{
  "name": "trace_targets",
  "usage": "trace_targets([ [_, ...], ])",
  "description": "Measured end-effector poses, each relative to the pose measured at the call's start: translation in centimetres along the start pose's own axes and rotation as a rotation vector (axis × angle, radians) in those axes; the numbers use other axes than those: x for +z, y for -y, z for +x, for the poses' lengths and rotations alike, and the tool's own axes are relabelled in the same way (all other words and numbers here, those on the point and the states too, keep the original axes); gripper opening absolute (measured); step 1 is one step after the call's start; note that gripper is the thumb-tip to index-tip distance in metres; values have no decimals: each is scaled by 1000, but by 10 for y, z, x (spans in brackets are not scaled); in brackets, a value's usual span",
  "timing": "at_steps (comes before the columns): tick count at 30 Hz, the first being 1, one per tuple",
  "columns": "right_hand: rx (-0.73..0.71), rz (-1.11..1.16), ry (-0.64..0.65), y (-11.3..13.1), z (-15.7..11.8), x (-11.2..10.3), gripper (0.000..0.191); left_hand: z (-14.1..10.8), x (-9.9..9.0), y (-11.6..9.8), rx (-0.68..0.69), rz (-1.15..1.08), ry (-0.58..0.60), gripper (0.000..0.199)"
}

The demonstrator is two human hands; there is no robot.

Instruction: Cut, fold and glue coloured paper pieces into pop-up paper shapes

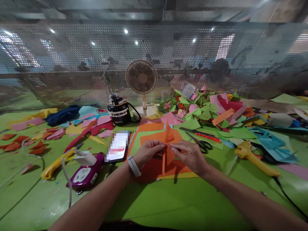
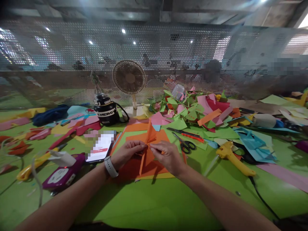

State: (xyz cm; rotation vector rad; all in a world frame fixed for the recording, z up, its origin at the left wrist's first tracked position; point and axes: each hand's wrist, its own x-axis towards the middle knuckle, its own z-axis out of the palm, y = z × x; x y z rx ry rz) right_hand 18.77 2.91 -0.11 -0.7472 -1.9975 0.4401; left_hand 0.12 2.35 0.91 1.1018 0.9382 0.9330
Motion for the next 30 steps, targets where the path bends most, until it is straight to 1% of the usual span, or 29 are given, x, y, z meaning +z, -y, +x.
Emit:
trace_targets([
  [5, 93, 62, 24, 5, 2, -2, 19, 0, 0, 0, -9, 32, -16, 31],
  [7, 90, 62, 34, 5, 2, -2, 20, 1, 0, 0, -2, 38, -17, 30],
  [9, 58, 78, 35, 3, 1, -1, 21, 1, 0, 0, 10, 33, -22, 31],
  [11, 29, 141, 25, 1, 1, -1, 23, 1, 1, -1, 21, 23, -34, 31],
  [14, 58, 291, 46, -2, 2, -2, 22, 1, 1, -3, 24, 21, -56, 29],
  [16, 101, 370, 81, -3, 3, -3, 18, 1, 1, -3, 31, 33, -65, 28],
  [18, 169, 399, 85, -2, 4, -4, 18, 0, 0, -4, 48, 45, -73, 27],
  [21, 326, 408, 38, 1, 5, -3, 31, -1, -1, -4, 72, 29, -96, 26],
  [23, 404, 428, 33, 4, 5, -2, 34, -1, -2, -3, 77, 17, -93, 27],
  [25, 445, 453, 33, 6, 6, -2, 33, -1, -2, -3, 79, 17, -76, 28],
  [28, 494, 503, -7, 7, 7, -1, 34, 0, -2, -4, 98, 18, -72, 28],
  [30, 518, 527, -27, 6, 6, -1, 31, 0, -1, -4, 109, 24, -70, 27],
])
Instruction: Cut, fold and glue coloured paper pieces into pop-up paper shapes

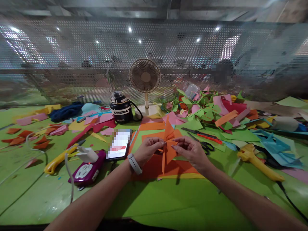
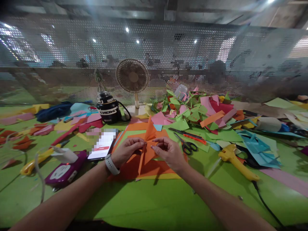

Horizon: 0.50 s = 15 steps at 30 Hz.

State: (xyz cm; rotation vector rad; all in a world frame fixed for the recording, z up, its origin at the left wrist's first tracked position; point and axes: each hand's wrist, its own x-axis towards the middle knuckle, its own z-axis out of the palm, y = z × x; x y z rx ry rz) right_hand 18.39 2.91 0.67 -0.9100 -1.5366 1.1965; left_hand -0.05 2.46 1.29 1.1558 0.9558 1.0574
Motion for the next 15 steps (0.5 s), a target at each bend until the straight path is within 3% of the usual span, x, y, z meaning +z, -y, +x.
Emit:
trace_targets([
  [5, -46, -106, 2, -1, 0, 0, 26, 0, 0, 1, 8, -7, 11, 27],
  [9, -216, -247, 16, 0, -2, -1, 15, 1, -1, 2, -12, -1, 34, 30],
  [15, -470, -322, 96, -5, -3, -5, 23, 3, -3, 6, -13, -3, 70, 31],
])
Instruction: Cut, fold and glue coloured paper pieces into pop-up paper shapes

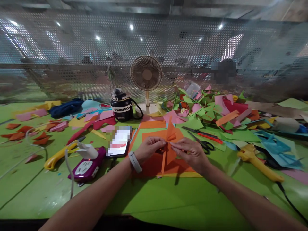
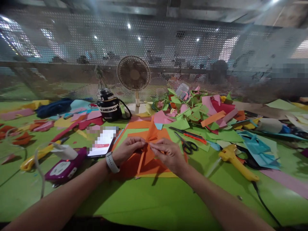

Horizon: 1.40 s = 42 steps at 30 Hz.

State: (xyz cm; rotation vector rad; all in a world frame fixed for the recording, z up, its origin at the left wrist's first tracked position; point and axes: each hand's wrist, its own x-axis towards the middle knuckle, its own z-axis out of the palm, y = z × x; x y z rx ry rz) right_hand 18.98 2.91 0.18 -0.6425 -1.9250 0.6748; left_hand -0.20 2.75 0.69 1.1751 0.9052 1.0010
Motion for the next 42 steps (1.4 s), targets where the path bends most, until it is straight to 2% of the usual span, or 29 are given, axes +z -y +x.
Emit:
trace_targets([
  [4, -48, 38, 31, -4, 1, -1, 20, 1, -1, 1, 9, 1, 7, 30],
  [11, 8, 7, -89, 1, 3, 1, 15, 0, -1, -3, 20, 4, -6, 30],
  [20, 5, 5, 22, -5, 3, -2, 17, -1, -2, 1, -9, 9, 2, 28],
  [28, -121, -134, 133, 0, 5, -9, 21, 0, 0, 0, -30, 2, 9, 30],
  [36, -200, -150, 167, -2, 6, -12, 22, -2, 0, -2, -68, -48, 14, 27],
  [42, -178, -86, 88, 3, 5, -11, 23, -2, 1, -5, -76, -88, 23, 28],
])
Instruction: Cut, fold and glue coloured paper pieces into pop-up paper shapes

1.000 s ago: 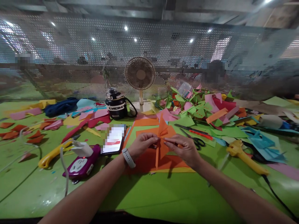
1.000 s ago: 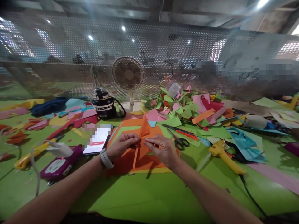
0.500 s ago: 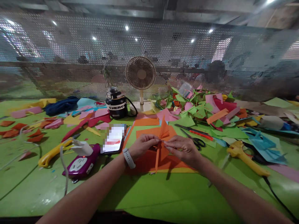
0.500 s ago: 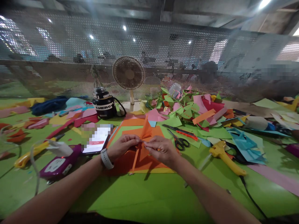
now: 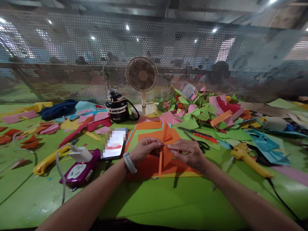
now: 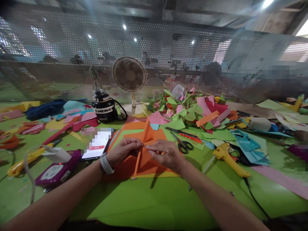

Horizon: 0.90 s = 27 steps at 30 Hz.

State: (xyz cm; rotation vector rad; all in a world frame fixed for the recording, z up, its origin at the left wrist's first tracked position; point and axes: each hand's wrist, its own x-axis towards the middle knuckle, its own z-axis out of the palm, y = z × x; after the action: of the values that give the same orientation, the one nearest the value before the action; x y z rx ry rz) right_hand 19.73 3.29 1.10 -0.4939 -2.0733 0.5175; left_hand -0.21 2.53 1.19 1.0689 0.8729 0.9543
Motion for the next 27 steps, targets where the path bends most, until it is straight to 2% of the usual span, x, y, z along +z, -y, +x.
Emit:
trace_targets([
  [3, 60, 108, -9, 0, 0, 0, 24, 1, 0, 0, 0, -8, -7, 29],
  [10, 300, 327, 23, -5, 2, -1, 16, 0, -2, 2, 44, 40, -28, 27],
  [16, 382, 355, 96, -7, 2, -1, 12, 0, -1, 3, 58, 130, -30, 29],
  [20, 613, 456, 208, -6, -1, 2, 17, 1, -1, 5, 58, 103, -45, 27],
  [22, 685, 498, 211, -6, -1, 4, 18, 1, 0, 5, 56, 87, -58, 26],
  [27, 701, 506, 209, -5, -1, 6, 17, -2, 4, 5, 41, 51, -88, 29],
])
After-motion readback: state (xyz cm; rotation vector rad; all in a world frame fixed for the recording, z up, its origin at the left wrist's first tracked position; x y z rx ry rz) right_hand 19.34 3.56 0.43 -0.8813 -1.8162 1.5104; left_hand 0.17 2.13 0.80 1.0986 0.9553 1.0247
